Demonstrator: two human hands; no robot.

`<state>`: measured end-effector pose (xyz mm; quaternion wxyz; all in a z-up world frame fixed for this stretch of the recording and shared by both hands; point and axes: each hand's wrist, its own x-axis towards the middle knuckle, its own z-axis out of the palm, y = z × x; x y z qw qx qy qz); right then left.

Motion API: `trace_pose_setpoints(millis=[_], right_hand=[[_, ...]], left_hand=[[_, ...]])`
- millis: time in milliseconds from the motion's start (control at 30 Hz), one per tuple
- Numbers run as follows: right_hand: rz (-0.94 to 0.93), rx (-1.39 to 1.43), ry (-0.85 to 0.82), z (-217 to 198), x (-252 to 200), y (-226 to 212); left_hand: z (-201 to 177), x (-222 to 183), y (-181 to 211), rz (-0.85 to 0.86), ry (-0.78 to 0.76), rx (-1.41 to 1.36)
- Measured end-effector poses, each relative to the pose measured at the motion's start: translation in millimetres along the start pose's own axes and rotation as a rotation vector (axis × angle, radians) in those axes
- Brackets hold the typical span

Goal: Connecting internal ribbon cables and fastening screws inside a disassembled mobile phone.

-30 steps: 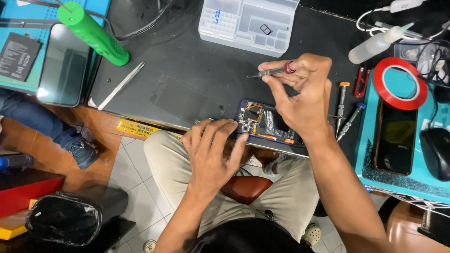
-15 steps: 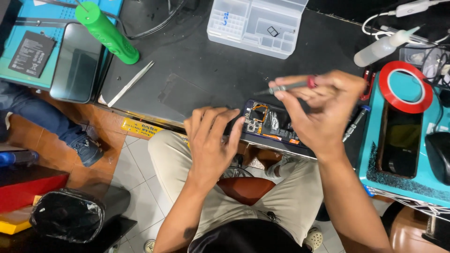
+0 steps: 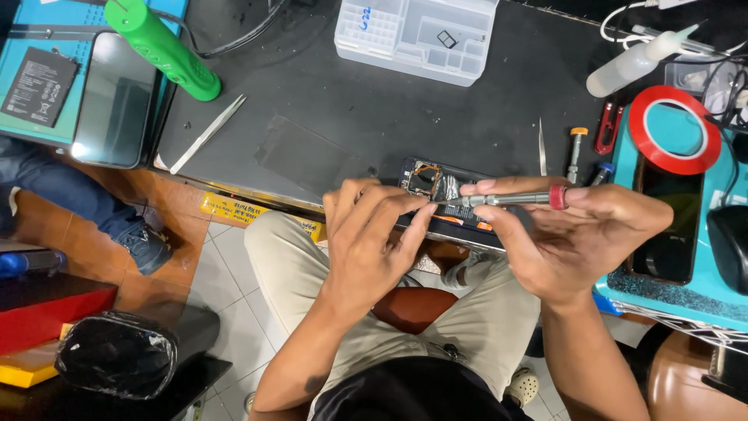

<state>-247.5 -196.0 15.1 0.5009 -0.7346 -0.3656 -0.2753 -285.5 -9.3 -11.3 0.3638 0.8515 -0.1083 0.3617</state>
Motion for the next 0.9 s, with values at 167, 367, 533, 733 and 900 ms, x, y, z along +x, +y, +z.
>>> trace_pose_setpoints(millis=[167,367,533,733,900], right_hand=[[-0.028,-0.057,0.003,-4,-6,4],[-0.038,-0.007,-0.033,-5,-4,1],[-0.160,0.089,-0.177,-3,-2,-1],[-0.089,0.273,-0.205,-4,4,5],[-0.176,0.000,-0.158,-8,0,16]], left_hand=[[-1,-3,-2,0.017,-0.034,0.003],[-12,6,-4,0.132,-0.106,0.045],[-20,14,-12,0.200,-0.207,0.063],[-23,15,-24,0.187,-0.311,-0.062],[-21,17,-28,0.180,-0.318,-0.132]])
